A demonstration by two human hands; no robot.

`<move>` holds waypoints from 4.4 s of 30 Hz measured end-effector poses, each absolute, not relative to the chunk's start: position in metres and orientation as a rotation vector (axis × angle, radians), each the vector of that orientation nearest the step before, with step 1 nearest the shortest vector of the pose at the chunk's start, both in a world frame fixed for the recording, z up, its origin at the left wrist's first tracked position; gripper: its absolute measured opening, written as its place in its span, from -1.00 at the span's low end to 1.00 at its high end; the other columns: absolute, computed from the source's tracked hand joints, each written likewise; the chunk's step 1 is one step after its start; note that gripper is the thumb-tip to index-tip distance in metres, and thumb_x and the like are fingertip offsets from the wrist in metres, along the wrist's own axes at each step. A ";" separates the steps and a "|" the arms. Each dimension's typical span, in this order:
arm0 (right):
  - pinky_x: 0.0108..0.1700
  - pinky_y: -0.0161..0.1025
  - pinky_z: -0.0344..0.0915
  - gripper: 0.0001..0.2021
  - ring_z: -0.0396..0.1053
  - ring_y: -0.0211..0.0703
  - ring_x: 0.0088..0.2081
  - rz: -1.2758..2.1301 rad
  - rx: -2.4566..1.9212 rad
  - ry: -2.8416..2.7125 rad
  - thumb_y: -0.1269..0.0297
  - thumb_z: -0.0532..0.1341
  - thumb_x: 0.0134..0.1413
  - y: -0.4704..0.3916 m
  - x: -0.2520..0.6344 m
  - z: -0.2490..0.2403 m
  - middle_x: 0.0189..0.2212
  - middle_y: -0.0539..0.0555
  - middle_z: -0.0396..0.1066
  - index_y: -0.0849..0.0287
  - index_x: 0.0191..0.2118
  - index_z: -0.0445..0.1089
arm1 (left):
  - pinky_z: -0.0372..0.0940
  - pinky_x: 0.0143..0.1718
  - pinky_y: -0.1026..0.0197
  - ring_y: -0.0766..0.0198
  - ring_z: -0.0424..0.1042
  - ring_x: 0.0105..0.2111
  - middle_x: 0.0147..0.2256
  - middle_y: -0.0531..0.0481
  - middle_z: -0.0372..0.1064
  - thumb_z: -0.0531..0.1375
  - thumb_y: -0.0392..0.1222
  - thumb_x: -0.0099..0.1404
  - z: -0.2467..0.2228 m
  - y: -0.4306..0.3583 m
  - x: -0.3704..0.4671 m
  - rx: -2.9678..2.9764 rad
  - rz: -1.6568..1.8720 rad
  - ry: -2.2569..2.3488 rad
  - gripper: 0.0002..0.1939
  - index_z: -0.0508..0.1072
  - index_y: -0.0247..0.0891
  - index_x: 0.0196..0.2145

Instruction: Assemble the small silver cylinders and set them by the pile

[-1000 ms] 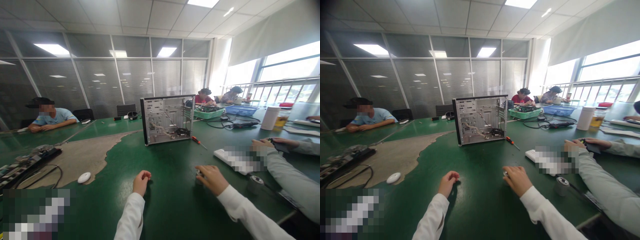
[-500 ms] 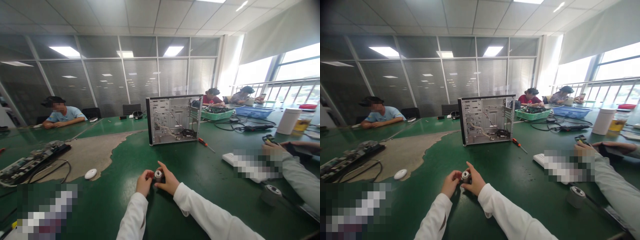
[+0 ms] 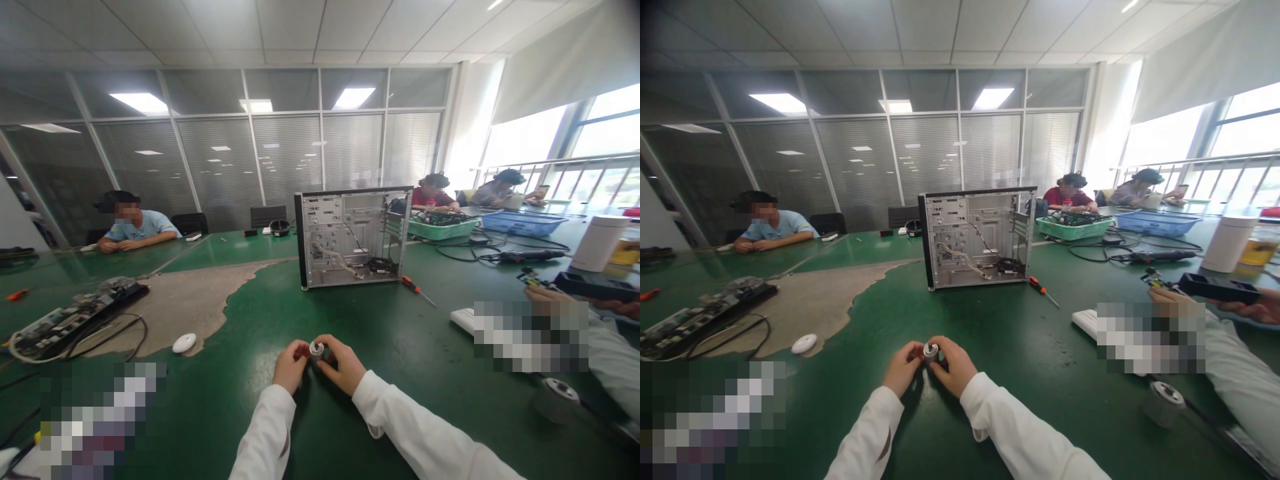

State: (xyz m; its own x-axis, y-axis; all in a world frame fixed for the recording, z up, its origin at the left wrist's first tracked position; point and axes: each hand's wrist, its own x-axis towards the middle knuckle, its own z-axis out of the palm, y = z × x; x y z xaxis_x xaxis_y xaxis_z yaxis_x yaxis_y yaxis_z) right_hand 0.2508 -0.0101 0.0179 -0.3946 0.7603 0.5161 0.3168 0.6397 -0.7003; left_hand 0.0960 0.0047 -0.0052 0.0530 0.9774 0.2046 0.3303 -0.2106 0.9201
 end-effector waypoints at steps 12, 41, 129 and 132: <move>-0.53 -0.36 0.18 -0.66 0.28 -0.26 -0.44 1.114 -0.887 -1.492 0.33 0.16 -0.27 0.014 0.246 0.000 -0.46 -0.04 0.30 0.10 -0.25 0.10 | 0.10 -0.43 0.32 0.24 0.27 -0.31 -0.29 -0.03 0.32 0.14 -0.40 -0.17 0.004 -0.006 0.102 1.834 1.077 1.366 -0.55 0.32 -0.24 -0.23; -0.61 -0.40 0.12 -0.64 0.22 -0.36 -0.59 1.361 -0.845 -1.220 0.18 0.21 -0.31 0.018 0.244 -0.006 -0.58 -0.07 0.27 0.14 -0.32 0.11 | 0.13 -0.40 0.27 0.24 0.32 -0.36 -0.35 -0.05 0.34 0.17 -0.17 -0.08 0.008 -0.009 0.105 1.696 1.127 1.266 -0.60 0.20 -0.26 -0.23; -0.28 -0.20 0.28 -0.59 0.35 -0.20 -0.43 1.601 -0.725 -0.693 0.27 0.33 -0.53 0.005 0.242 0.000 -0.54 0.00 0.35 0.22 -0.38 0.28 | 0.15 -0.45 0.31 0.32 0.26 -0.52 -0.54 0.03 0.23 0.01 0.04 0.06 0.005 -0.006 0.104 1.647 1.289 1.403 -0.67 0.34 -0.31 -0.54; -0.27 -0.19 0.27 -0.60 0.35 -0.21 -0.43 1.603 -0.731 -0.707 0.26 0.32 -0.52 0.004 0.242 0.001 -0.54 0.00 0.34 0.23 -0.39 0.27 | 0.15 -0.45 0.31 0.31 0.26 -0.51 -0.54 0.02 0.25 -0.02 0.05 0.08 0.005 -0.006 0.104 1.642 1.273 1.404 -0.63 0.35 -0.31 -0.58</move>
